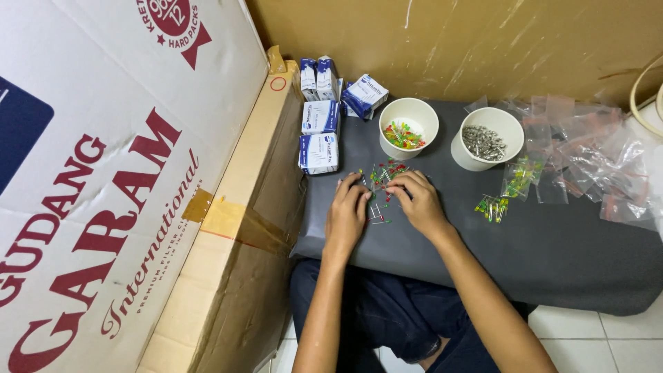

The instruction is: Sorting small electronic LEDs from a central pile and placing them into individual plastic bags.

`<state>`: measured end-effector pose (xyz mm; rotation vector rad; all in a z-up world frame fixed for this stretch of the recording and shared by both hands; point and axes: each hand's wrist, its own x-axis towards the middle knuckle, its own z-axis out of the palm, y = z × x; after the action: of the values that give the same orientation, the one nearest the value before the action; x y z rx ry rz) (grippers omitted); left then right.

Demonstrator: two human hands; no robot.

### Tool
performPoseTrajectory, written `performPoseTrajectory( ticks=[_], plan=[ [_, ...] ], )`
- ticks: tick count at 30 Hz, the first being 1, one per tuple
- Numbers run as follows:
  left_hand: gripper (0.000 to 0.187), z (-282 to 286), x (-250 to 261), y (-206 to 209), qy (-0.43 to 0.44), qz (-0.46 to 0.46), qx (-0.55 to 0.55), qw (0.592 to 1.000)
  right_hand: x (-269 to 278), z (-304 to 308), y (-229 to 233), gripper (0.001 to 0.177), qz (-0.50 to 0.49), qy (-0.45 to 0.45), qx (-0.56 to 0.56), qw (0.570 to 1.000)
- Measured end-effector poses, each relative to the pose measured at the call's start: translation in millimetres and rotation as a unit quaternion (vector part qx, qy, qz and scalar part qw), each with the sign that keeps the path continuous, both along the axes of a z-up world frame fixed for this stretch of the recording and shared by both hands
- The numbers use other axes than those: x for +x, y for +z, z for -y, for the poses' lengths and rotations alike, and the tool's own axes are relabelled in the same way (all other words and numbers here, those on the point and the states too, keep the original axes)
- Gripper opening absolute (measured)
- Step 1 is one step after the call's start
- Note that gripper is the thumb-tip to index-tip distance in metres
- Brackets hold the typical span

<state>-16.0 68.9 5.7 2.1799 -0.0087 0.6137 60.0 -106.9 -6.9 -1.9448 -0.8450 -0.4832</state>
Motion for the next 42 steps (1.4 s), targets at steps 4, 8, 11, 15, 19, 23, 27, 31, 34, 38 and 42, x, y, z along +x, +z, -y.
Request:
performPoseTrajectory(
  ticks=[4, 8, 11, 15, 19, 23, 27, 31, 34, 38, 42],
  plan=[
    [0.007, 0, 0, -1, 0.007, 0.001, -0.01, 1.0, -3, 5, 5, 0.002, -0.013, -0.009, 0.032, 0.999],
    [0.007, 5, -7, 6, 0.01, 0.014, -0.018, 1.0, -7, 25, -9, 0.004, -0.064, -0.042, 0.074, 0.994],
    [0.006, 18, -10, 15, -0.005, 0.022, -0.028, 0.999, -11, 46, -13, 0.005, -0.077, -0.078, 0.082, 0.991],
    [0.006, 46, -7, 14, -0.036, 0.027, -0.039, 0.998, -22, 85, -11, 0.006, -0.085, -0.128, 0.106, 0.982],
    [0.006, 81, -3, 16, -0.077, 0.027, -0.059, 0.995, -21, 142, -22, 0.006, -0.088, -0.167, 0.122, 0.974],
    [0.006, 120, 4, 12, -0.113, 0.019, -0.052, 0.992, -20, 193, -28, 0.007, -0.086, -0.224, 0.132, 0.962],
    [0.008, 153, 16, -2, -0.134, 0.007, -0.024, 0.991, -21, 214, -39, 0.01, -0.115, -0.263, 0.074, 0.955],
    [0.009, 176, 24, -1, -0.15, -0.004, -0.012, 0.989, -25, 207, -28, 0.01, -0.116, -0.281, 0.061, 0.951],
    [0.009, 187, 31, -11, -0.149, -0.006, -0.01, 0.989, -31, 199, -12, 0.009, -0.114, -0.265, 0.055, 0.956],
    [0.009, 191, 38, -10, -0.144, -0.003, -0.01, 0.989, -30, 196, -8, 0.01, -0.101, -0.259, 0.027, 0.96],
    [0.012, 188, 35, -10, -0.151, -0.015, -0.008, 0.988, -35, 195, -8, 0.013, -0.101, -0.257, -0.005, 0.961]
  ],
)
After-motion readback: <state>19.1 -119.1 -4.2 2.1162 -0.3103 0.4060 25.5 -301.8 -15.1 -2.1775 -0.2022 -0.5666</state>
